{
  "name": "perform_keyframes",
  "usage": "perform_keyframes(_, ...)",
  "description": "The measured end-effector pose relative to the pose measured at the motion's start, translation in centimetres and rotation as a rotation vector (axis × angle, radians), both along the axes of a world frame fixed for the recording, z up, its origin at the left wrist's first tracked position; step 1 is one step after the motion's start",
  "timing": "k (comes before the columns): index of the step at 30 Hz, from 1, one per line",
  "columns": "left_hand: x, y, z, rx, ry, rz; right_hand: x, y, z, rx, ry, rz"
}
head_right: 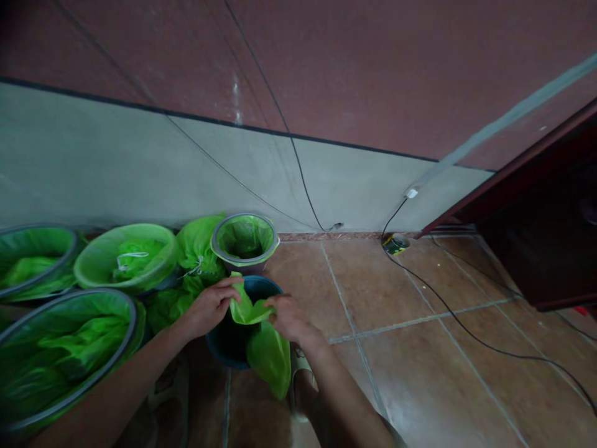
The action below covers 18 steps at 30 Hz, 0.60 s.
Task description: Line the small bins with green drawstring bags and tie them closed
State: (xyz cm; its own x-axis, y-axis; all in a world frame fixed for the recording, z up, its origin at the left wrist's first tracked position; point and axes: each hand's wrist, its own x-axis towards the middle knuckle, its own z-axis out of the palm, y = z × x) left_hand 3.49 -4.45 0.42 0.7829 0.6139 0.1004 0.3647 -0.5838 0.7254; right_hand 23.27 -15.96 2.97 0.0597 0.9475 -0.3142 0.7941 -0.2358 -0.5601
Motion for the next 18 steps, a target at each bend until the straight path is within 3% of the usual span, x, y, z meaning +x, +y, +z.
perform_keyframes(2, 0.2, 0.2, -0.2, -0.002, -0.051, 0.09, -0.6, -0.1, -0.5, -0.09, -0.001, -0.013)
perform_keyframes(4, 0.4, 0.3, -0.6, -0.032, -0.063, 0.323, -1.4, -0.2, -1.3, -0.124, 0.063, -0.085)
perform_keyframes(6, 0.7, 0.1, -0.9, -0.171, -0.013, 0.573, -2.2, -0.3, -2.3, -0.132, 0.241, -0.222)
perform_keyframes(7, 0.8, -0.3, -1.1, -0.294, 0.026, 0.635, -2.7, -0.3, -2.8, -0.132, 0.362, -0.3)
perform_keyframes(8, 0.9, -0.8, -1.2, -0.434, 0.066, 0.638, -3.1, -0.3, -3.4, -0.127, 0.491, -0.365)
perform_keyframes(10, 1.1, -2.0, -1.5, -0.676, 0.118, 0.507, -3.8, -0.2, -4.3, -0.095, 0.726, -0.424)
perform_keyframes(12, 1.3, -3.2, -1.8, -0.78, 0.111, 0.364, -4.2, 0.1, -5.0, -0.043, 0.889, -0.404)
perform_keyframes(15, 1.5, -3.7, -2.3, -0.677, 0.1, 0.306, -4.3, 0.4, -5.4, -0.033, 0.975, -0.323)
perform_keyframes(18, 1.3, -2.5, -2.3, -0.408, 0.278, 0.294, -3.5, 0.5, -5.1, -0.057, 0.777, -0.245)
